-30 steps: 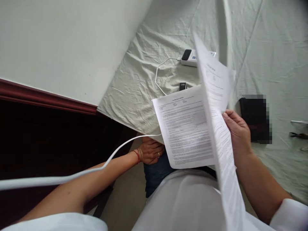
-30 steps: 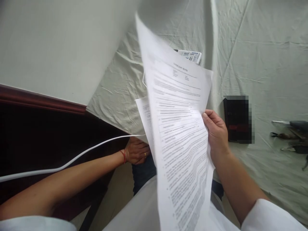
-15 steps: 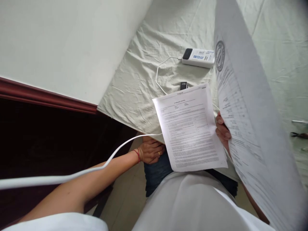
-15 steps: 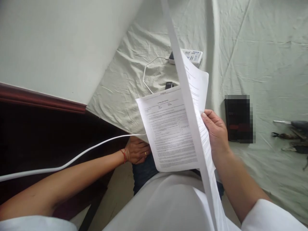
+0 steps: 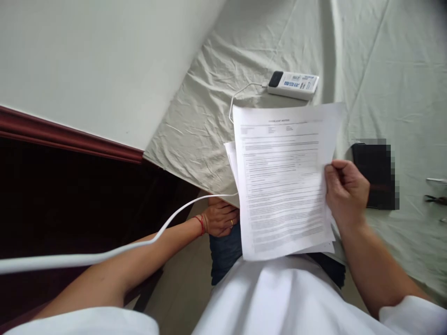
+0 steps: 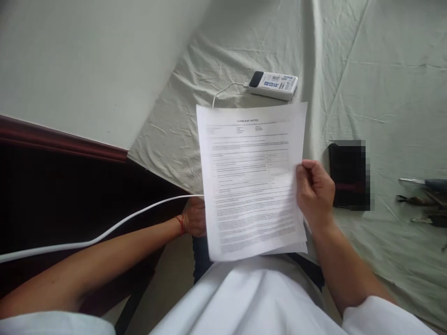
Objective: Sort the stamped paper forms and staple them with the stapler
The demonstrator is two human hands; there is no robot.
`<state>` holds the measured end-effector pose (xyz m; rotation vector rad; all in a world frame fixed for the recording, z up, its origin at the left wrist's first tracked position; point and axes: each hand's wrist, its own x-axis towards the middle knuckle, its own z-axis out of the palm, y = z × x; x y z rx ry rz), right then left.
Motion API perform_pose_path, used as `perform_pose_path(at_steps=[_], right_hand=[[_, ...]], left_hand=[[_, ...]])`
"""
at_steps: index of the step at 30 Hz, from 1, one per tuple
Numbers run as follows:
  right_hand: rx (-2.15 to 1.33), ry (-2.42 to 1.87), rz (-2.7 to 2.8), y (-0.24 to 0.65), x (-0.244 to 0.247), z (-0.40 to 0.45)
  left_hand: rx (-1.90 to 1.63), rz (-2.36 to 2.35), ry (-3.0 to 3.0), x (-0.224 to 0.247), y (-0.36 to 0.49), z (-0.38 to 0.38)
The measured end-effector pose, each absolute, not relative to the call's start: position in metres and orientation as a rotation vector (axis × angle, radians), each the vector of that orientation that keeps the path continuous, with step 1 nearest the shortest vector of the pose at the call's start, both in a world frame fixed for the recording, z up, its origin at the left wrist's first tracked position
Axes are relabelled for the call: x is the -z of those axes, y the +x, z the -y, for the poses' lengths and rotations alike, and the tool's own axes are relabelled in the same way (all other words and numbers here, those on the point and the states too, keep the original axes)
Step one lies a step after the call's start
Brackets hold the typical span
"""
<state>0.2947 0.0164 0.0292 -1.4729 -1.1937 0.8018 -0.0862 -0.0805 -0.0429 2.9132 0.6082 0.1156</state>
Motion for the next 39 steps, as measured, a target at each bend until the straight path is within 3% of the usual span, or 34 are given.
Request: perform_pose_path(at_steps=[4,9,13,20,34,39], right_hand=[[-0.47,-1.554,1.495,0.301,-0.03,-0.018],[-0.378,-1.594,1.723,0.297,-0.032,-0.02],[-0.448,-1.672,1.74,0.291,-0.027,-0.018],[-0.867,-1.741,1.595,0.292,-0.027,-0.015],[-0.544,-1.694,1.433,0.3,-0.019,-0.017],[-0.933,-1.468,1.171,0.298,-0.016,-0.022]], left_hand=[[-0.294,-0.576,2.942,0.036,-0.084,0.079],[-0.3,-0.57,2.976,0.03,-0.081,0.076],[-0.397,-0.566,2.98,0.028,-0.077,0.074],[-0.461,-0.572,2.962,0.026,-0.075,0.073],[-0.422,-0.582,2.97,0.027,-0.076,0.074],[-0.426,-0.578,2.977,0.027,-0.076,0.074]])
